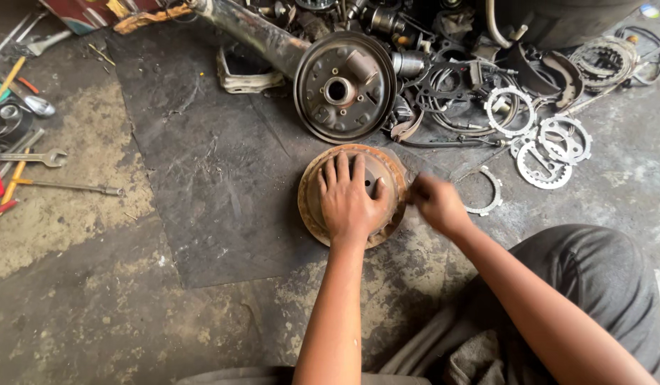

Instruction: The person scrubs the surface of a brake drum with a wire brush while holding it with the other hand. They then wipe the drum with a cloth to remove debris.

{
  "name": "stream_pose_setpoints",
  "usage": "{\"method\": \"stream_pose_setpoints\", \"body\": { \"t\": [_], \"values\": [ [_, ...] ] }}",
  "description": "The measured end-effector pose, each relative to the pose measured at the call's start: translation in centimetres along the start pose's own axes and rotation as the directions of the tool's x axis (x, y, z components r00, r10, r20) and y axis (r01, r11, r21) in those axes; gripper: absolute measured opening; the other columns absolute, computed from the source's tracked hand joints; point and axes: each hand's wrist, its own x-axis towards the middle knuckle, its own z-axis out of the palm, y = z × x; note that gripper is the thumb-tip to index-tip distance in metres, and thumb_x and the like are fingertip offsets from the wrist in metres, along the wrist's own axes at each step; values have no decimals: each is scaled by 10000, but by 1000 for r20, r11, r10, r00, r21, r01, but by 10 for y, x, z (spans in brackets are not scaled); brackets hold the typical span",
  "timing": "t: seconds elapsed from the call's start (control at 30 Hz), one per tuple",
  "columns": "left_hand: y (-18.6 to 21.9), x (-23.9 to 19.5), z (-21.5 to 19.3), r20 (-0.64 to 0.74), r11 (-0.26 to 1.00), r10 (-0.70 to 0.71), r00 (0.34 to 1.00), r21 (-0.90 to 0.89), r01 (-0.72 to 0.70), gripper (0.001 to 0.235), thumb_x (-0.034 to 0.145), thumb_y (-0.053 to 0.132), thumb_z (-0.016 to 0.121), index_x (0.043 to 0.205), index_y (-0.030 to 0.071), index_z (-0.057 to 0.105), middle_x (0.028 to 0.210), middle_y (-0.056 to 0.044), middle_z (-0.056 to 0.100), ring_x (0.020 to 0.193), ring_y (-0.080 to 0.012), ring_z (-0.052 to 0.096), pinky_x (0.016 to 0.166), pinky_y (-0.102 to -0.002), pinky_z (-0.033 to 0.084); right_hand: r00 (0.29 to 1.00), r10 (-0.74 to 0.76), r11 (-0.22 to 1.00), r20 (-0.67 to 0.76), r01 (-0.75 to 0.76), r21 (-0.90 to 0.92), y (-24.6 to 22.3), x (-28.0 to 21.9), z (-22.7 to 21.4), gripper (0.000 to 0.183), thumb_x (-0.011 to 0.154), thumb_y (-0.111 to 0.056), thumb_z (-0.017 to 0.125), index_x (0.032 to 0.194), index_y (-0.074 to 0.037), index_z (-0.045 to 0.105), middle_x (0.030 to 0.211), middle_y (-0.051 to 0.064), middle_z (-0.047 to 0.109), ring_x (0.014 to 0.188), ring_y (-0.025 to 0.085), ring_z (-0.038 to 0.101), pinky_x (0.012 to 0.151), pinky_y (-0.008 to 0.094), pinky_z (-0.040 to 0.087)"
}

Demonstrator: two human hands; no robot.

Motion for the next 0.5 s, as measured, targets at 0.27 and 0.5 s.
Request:
{"method": "stream_pose_setpoints", "body": {
  "t": [0.27,0.5],
  "values": [
    [5,4,-12,43,1000,-22,999,-9,22,638,841,424,639,1367,65,592,1458,-241,512,1372,-435,434,1160,-584,284,997,-70,997,-22,71,22,-8,102,21,147,865,-125,730,981,-39,701,874,188,742,813,359,730,718,413,550],
    [3,-2,-6,24,999,-33,999,-26,33,618,829,403,645,1353,79,601,1427,-220,542,1369,-431,442,1167,-578,294,999,-41,999,-31,41,1,-16,59,16,197,962,-144,696,1011,5,575,935,235,708,885,454,670,748,458,525]
  ]
}}
